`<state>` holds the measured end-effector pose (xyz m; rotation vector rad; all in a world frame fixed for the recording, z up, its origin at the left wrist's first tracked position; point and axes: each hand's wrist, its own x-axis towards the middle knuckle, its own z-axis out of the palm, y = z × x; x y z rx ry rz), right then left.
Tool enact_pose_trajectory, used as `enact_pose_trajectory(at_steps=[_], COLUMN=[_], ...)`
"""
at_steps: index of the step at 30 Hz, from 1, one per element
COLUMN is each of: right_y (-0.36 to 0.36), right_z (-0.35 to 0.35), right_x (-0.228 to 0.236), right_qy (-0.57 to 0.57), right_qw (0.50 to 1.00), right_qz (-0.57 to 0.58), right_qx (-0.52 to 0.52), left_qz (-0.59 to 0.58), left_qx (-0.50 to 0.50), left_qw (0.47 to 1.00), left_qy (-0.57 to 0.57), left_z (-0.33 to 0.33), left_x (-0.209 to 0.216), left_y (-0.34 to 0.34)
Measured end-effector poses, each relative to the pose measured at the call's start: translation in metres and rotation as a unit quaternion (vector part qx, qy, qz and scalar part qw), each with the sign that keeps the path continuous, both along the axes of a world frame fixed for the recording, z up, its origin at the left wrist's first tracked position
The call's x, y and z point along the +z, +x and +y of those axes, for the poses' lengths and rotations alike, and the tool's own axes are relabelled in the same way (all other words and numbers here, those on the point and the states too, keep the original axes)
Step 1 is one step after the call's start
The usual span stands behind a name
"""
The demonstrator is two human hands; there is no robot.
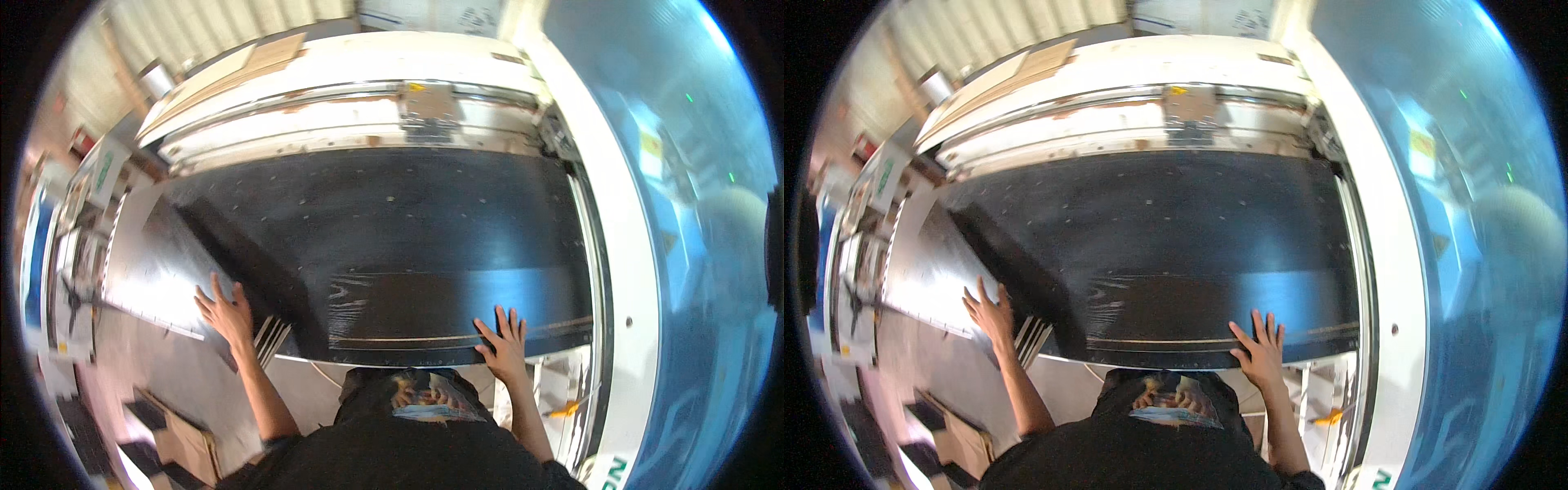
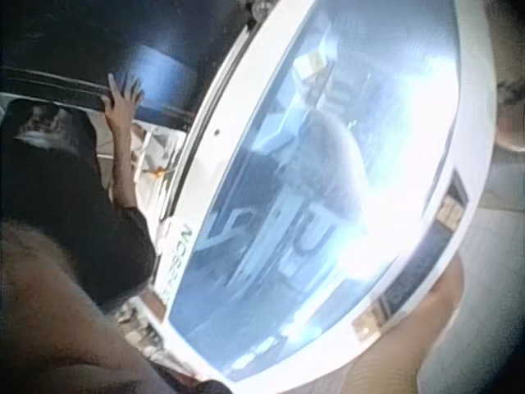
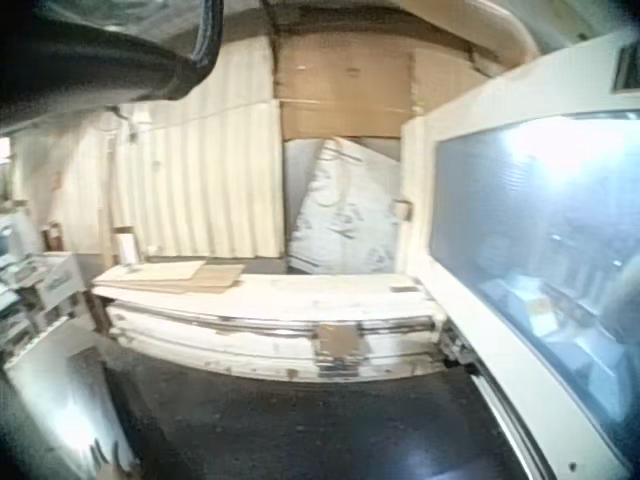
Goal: The person feeds dark wood panels into an edge-banding machine by hand, using a small yellow tool to clear debris or guide the board.
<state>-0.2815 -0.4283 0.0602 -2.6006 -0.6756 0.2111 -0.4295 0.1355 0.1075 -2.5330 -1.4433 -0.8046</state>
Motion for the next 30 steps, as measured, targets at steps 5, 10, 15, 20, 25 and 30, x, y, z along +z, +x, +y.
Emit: enact_pose_trajectory(at_steps=[5, 10, 15, 20, 25, 30], right_y=[0.021, 0.083, 0.175, 0.267, 0.328, 0.363], right_z=[0.015, 0.036, 0.051, 0.059, 0.059, 0.049], right_x=[0.003, 0.003, -0.010, -0.020, -0.024, -0.038], right_qy=[0.005, 0.028, 0.009, -0.002, -0.006, 0.024], right_qw=[1.000, 0.999, 0.998, 0.992, 0.984, 0.970], right_qz=[-0.002, -0.039, -0.033, -0.045, -0.075, -0.135], right_qx=[-0.003, -0.020, -0.055, -0.118, -0.160, -0.200], left_qz=[0.026, 0.062, 0.064, 0.089, 0.107, 0.061], left_qx=[-0.341, -0.369, -0.383, -0.403, -0.413, -0.482], left_qw=[0.931, 0.909, 0.891, 0.872, 0.862, 0.846], left_qy=[-0.129, -0.182, -0.234, -0.265, -0.272, -0.221], left_z=[-0.144, -0.172, -0.148, -0.131, -0.129, -0.116], left_x=[-0.006, -0.066, -0.069, -0.072, -0.067, -0.083], left_y=[0.090, 0.159, 0.217, 0.272, 0.317, 0.348])
